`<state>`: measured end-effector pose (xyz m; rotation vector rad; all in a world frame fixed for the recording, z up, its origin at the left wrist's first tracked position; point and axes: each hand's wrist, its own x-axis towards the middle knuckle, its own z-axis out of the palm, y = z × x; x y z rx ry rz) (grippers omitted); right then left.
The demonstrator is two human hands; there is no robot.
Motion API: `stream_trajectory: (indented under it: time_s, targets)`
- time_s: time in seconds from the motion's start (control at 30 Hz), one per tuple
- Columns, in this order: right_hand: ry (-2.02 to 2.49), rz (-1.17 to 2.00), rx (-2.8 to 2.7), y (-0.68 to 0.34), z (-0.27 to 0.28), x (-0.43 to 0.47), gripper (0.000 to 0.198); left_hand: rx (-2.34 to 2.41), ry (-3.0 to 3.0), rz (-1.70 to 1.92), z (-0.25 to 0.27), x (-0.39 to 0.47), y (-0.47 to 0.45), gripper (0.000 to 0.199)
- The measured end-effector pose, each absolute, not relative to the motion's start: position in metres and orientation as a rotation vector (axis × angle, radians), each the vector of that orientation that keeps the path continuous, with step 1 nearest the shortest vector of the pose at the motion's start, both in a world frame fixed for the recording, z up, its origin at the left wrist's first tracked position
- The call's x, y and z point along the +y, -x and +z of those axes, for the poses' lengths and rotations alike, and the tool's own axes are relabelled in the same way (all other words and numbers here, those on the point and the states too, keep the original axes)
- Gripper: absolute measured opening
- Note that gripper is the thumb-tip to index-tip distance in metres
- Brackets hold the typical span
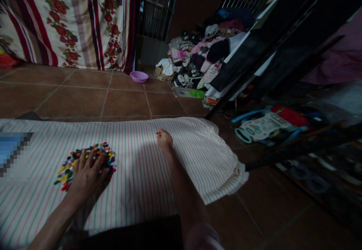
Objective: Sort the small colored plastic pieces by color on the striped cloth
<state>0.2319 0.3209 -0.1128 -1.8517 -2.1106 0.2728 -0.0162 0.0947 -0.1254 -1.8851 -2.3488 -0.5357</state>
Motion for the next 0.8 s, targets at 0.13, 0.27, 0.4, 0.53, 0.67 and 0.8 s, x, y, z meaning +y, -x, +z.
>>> stream_trajectory:
  time_s: [0.13, 0.27, 0.4, 0.53, 0.67, 0.8]
  targets:
    - [1.843, 0.273, -2.139, -0.229, -0.114, 0.322, 0.031, -2.354, 1.879, -0.527, -0.124, 0.094, 0.016, 0.052]
    - [1.832, 0.255, -2.152, -0.228, -0.117, 0.322, 0.030, -2.367, 1.866, -0.514, -0.122, 0.093, 0.016, 0.052]
    - [1.833, 0.224, -2.155, -0.227, -0.121, 0.322, 0.029, -2.405, 1.806, -0.495, -0.119, 0.091, 0.014, 0.052]
    - [1.836, 0.238, -2.138, -0.226, -0.123, 0.321, 0.029, -2.386, 1.817, -0.522, -0.119, 0.090, 0.014, 0.050]
    - [1.812, 0.251, -2.136, -0.227, -0.123, 0.320, 0.029, -2.330, 1.814, -0.563, -0.123, 0.088, 0.017, 0.051]
    - [1.815, 0.255, -2.139, -0.227, -0.124, 0.320, 0.029, -2.297, 1.825, -0.597, -0.125, 0.088, 0.020, 0.051]
